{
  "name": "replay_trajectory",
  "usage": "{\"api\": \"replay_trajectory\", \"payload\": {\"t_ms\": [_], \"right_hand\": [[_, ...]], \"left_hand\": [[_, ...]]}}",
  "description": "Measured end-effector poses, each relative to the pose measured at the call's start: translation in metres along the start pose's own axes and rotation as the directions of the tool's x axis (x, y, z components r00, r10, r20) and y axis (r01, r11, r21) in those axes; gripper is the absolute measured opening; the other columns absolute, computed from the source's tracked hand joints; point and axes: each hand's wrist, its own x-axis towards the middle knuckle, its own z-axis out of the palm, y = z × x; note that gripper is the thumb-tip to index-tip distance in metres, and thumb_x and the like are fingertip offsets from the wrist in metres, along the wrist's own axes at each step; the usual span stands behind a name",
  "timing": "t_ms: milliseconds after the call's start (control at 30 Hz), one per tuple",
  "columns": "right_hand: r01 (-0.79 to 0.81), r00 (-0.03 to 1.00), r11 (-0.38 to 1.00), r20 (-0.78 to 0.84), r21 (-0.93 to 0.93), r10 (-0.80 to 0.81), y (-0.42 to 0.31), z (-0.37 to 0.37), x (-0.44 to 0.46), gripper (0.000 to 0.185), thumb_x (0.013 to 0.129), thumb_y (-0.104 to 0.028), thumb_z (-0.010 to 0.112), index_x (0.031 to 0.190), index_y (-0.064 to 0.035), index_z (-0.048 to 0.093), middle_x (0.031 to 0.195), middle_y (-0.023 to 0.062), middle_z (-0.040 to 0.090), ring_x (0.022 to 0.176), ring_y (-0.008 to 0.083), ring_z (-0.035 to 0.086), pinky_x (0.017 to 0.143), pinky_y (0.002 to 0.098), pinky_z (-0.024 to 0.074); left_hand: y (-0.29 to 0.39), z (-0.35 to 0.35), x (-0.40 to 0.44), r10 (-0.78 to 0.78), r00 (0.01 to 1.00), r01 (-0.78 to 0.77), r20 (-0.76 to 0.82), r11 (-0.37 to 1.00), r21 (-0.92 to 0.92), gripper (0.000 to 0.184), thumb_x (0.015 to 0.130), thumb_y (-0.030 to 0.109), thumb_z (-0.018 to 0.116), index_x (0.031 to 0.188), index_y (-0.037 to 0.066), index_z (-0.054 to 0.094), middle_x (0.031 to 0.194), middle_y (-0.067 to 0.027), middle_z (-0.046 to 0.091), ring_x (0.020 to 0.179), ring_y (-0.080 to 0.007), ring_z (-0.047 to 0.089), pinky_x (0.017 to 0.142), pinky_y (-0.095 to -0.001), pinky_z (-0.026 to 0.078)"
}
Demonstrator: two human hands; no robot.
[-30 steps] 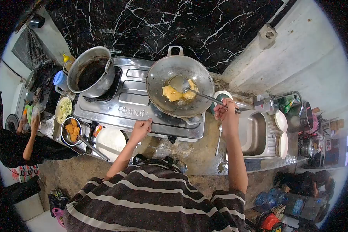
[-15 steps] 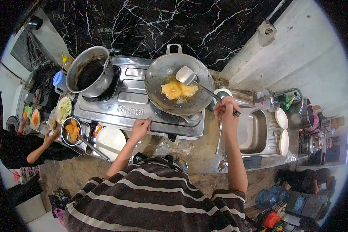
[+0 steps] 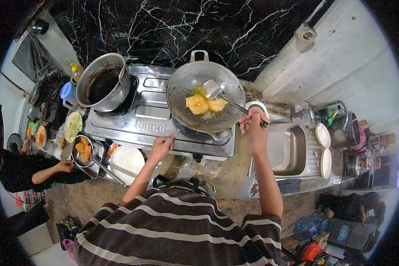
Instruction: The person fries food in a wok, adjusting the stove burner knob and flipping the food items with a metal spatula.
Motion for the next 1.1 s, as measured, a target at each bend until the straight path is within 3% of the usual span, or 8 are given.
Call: {"api": "replay_trajectory", "payload": {"t_ms": [67, 267, 467, 667, 900, 967, 1100], "right_hand": [[-0.028, 0.999, 1.0, -0.017, 0.011, 0.028, -0.003, 0.002, -0.002, 0.02, 0.094, -0.02, 0.04, 0.082, -0.0059, 0.047, 0.068, 0.0116, 0.058, 0.052, 0.0131, 0.051, 0.046, 0.0261, 0.0394], [-0.056, 0.997, 0.984, -0.041, 0.169, 0.064, 0.0, -0.004, 0.003, 0.021, 0.096, -0.023, 0.04, 0.083, -0.007, 0.046, 0.069, 0.0121, 0.058, 0.054, 0.0146, 0.051, 0.048, 0.0272, 0.0403], [-0.061, 0.997, 0.977, -0.025, 0.206, 0.067, -0.007, -0.009, -0.008, 0.023, 0.098, -0.024, 0.041, 0.084, -0.0066, 0.046, 0.07, 0.0127, 0.058, 0.054, 0.015, 0.051, 0.048, 0.0271, 0.0403], [0.051, 0.999, 0.997, 0.006, 0.053, -0.051, -0.014, -0.008, -0.023, 0.025, 0.099, -0.024, 0.039, 0.084, -0.0056, 0.047, 0.069, 0.014, 0.059, 0.052, 0.0147, 0.052, 0.047, 0.0266, 0.0401], [0.042, 0.998, 0.997, -0.051, 0.072, -0.039, -0.006, -0.009, -0.014, 0.027, 0.1, -0.026, 0.04, 0.084, -0.0054, 0.048, 0.07, 0.0137, 0.059, 0.053, 0.0147, 0.052, 0.047, 0.0265, 0.0407], [0.0, 1.0, 0.987, -0.03, 0.163, 0.005, 0.001, -0.008, -0.011, 0.026, 0.1, -0.025, 0.04, 0.085, -0.0053, 0.048, 0.069, 0.0136, 0.059, 0.053, 0.0153, 0.053, 0.047, 0.0267, 0.0413], [-0.042, 0.999, 0.984, -0.026, 0.175, 0.047, 0.006, -0.004, -0.007, 0.024, 0.099, -0.024, 0.04, 0.086, -0.0053, 0.048, 0.069, 0.0137, 0.059, 0.053, 0.0157, 0.054, 0.047, 0.0271, 0.0419]], "left_hand": [[-0.003, 0.0, 0.002, 0.023, 1.0, -0.023, -0.002, 1.0, 0.001, 0.058, 0.093, 0.044, 0.054, 0.052, 0.004, 0.055, 0.041, 0.0005, 0.042, 0.036, -0.0097, 0.041, 0.039, -0.0271, 0.03], [0.006, 0.0, -0.003, 0.007, 1.0, -0.007, 0.01, 1.0, -0.009, 0.058, 0.094, 0.042, 0.054, 0.05, 0.004, 0.053, 0.042, 0.0013, 0.042, 0.039, -0.0083, 0.041, 0.04, -0.0258, 0.028], [0.003, 0.001, -0.002, 0.027, 1.0, -0.028, -0.006, 1.0, -0.015, 0.058, 0.094, 0.041, 0.054, 0.049, 0.004, 0.053, 0.041, 0.0012, 0.042, 0.037, -0.0086, 0.04, 0.04, -0.0259, 0.028], [0.0, 0.0, 0.0, 0.03, 1.0, -0.03, 0.002, 1.0, 0.005, 0.057, 0.093, 0.042, 0.054, 0.051, 0.003, 0.055, 0.04, 0.0008, 0.041, 0.036, -0.0089, 0.041, 0.039, -0.0263, 0.03], [-0.002, 0.0, 0.0, 0.021, 1.0, -0.02, 0.014, 0.999, -0.037, 0.057, 0.095, 0.041, 0.053, 0.051, 0.005, 0.05, 0.041, 0.0016, 0.038, 0.036, -0.0083, 0.038, 0.038, -0.0258, 0.026], [-0.004, -0.001, 0.001, 0.005, 1.0, -0.004, 0.029, 0.999, -0.033, 0.058, 0.093, 0.043, 0.054, 0.051, 0.003, 0.055, 0.041, 0.0004, 0.042, 0.037, -0.0094, 0.043, 0.04, -0.0267, 0.031], [-0.005, 0.0, 0.001, 0.05, 0.999, -0.05, -0.011, 0.999, -0.004, 0.058, 0.093, 0.044, 0.054, 0.051, 0.003, 0.055, 0.041, 0.0003, 0.043, 0.037, -0.0093, 0.043, 0.04, -0.0268, 0.032]]}}
